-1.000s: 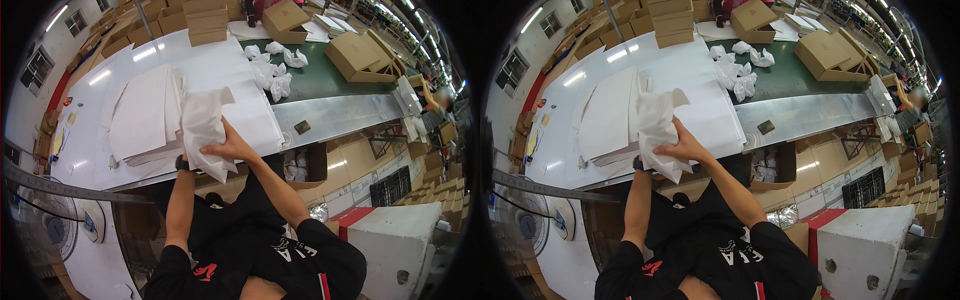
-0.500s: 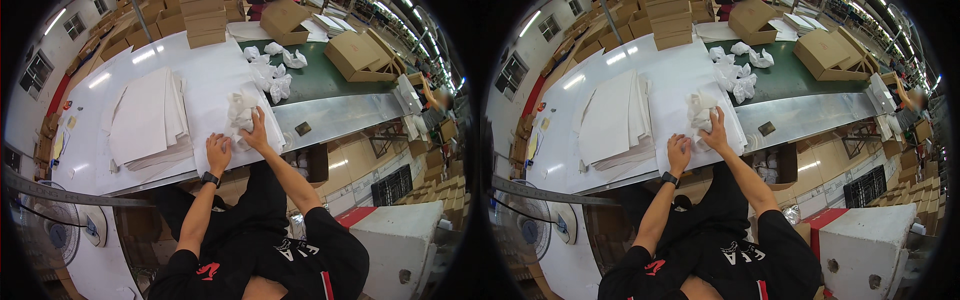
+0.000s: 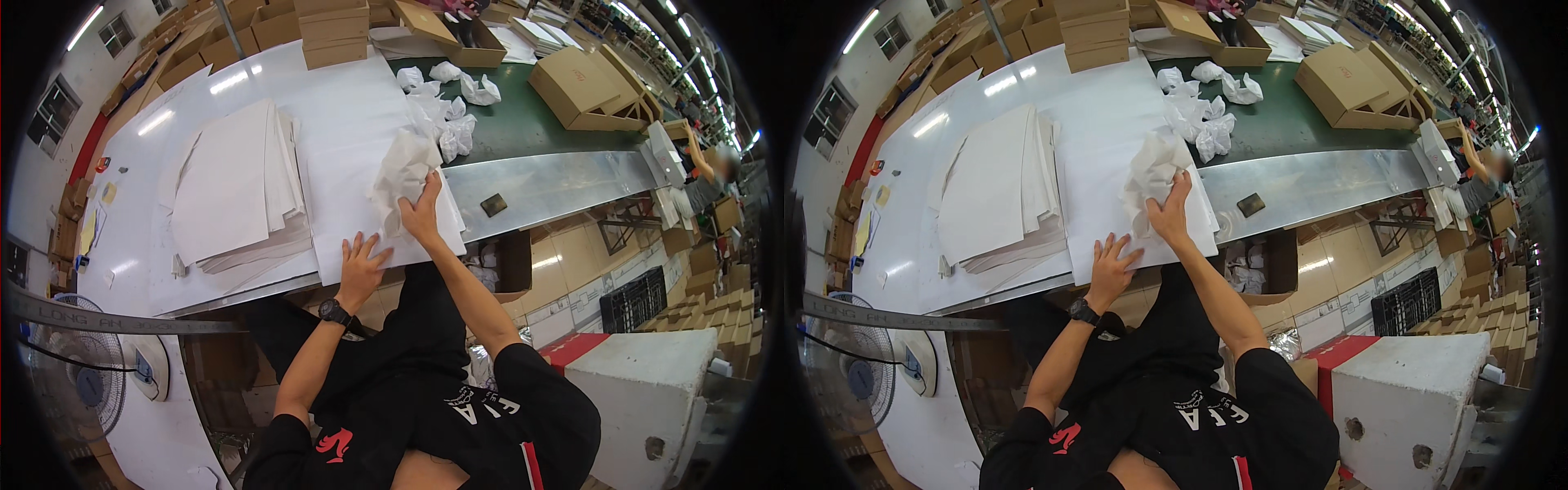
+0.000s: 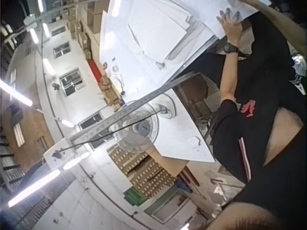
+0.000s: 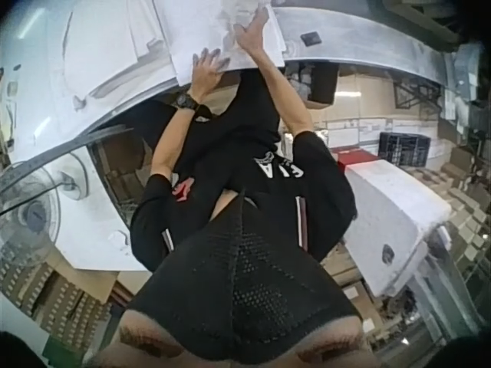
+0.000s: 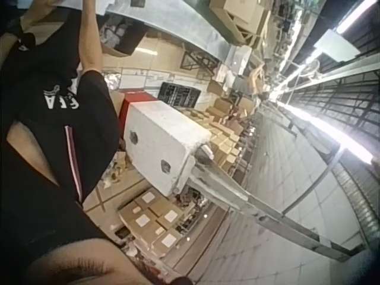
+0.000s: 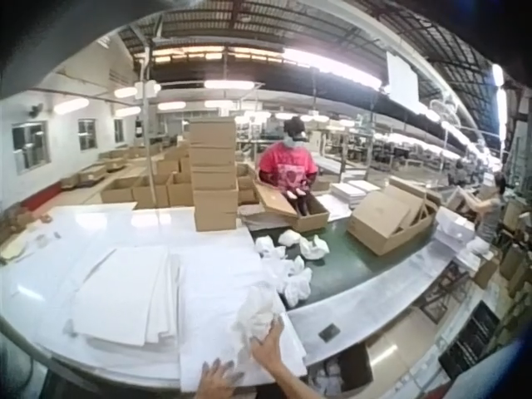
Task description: Folding and stuffing protective paper into shoe components on a factory assembly line.
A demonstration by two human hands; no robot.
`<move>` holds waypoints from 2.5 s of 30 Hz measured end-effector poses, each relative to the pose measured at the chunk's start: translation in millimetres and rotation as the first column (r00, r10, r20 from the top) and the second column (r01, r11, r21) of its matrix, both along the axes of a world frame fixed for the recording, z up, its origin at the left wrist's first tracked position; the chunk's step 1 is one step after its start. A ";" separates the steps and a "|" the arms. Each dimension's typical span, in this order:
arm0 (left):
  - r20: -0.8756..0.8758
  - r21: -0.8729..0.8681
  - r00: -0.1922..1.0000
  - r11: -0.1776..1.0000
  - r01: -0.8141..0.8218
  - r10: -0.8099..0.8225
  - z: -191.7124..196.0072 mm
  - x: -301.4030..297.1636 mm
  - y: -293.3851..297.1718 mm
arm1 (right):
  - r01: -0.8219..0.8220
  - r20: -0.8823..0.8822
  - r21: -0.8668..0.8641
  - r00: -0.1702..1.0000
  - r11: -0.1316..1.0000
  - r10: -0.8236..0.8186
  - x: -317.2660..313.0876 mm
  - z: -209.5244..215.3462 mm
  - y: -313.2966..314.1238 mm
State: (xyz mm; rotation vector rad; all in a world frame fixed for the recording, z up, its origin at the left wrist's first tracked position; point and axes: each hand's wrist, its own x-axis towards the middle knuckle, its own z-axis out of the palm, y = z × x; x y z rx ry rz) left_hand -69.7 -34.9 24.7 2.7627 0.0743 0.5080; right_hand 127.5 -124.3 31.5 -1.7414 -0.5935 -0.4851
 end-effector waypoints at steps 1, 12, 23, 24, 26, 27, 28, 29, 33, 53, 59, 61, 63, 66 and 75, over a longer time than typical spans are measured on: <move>-0.002 -0.001 1.000 1.000 -0.010 0.010 -1.4 -3.9 2.9 | -0.121 0.017 -0.012 0.992 0.993 0.121 -9.0 4.2 -3.8; 0.091 -0.120 0.971 0.970 -0.209 0.220 5.5 -26.7 -15.6 | -0.480 0.104 -0.625 0.730 0.616 0.675 -37.9 23.5 -51.7; 0.167 -0.014 0.977 0.990 0.140 -0.136 58.5 36.9 38.3 | -0.822 -0.381 -0.467 0.519 0.326 0.765 29.4 36.6 -52.0; 0.005 -0.154 0.995 0.983 0.098 -0.099 61.3 46.7 51.5 | -0.826 -0.379 -0.464 0.513 0.321 0.771 20.5 54.0 -44.7; -0.113 -0.208 0.991 0.977 0.047 -0.072 65.3 79.9 77.9 | -0.364 -0.089 -0.581 0.917 0.728 0.388 -7.5 95.1 -33.5; -0.227 -0.262 0.972 0.965 0.003 -0.064 65.4 97.0 87.4 | -0.324 0.006 -0.542 0.921 0.775 0.389 -24.6 110.6 -31.0; -0.228 -0.261 0.972 0.965 -0.002 -0.060 66.5 110.3 102.1 | -0.376 -0.071 -0.629 0.900 0.681 0.431 -43.3 126.8 -26.6; -0.317 -0.323 0.934 0.945 0.055 -0.163 70.5 122.9 118.4 | -0.267 0.068 -0.712 0.895 0.649 0.442 -55.1 114.6 -19.6; -0.592 -0.337 0.767 0.941 0.042 -0.246 82.8 149.6 137.4 | 0.136 0.415 -0.798 0.831 0.587 0.372 -59.7 73.7 -5.1; 0.174 0.226 0.976 0.970 0.086 -0.128 45.7 34.2 53.5 | -0.182 0.238 -0.746 0.826 0.641 0.511 -31.2 43.7 -49.3; 0.202 0.054 0.961 0.982 0.181 -0.188 37.0 19.7 54.7 | -0.267 0.150 -0.752 0.821 0.603 0.551 -34.8 30.0 -72.9; 0.137 -0.026 0.967 0.976 0.218 -0.213 40.4 27.1 65.6 | -0.305 0.097 -0.755 0.824 0.581 0.558 -21.9 28.5 -66.1; 0.046 -0.203 0.970 0.949 0.241 -0.237 46.0 35.6 84.3 | -0.347 0.044 -0.752 0.822 0.561 0.568 -5.9 36.0 -52.4; -0.297 -0.470 0.932 0.882 0.046 -0.207 61.5 66.9 114.8 | -0.462 -0.244 -0.799 0.834 0.386 0.494 23.7 55.7 -34.6; -0.234 0.321 0.953 0.940 -0.114 0.195 66.6 109.4 103.8 | -0.412 -0.406 -0.908 0.910 0.076 0.080 55.8 76.0 18.4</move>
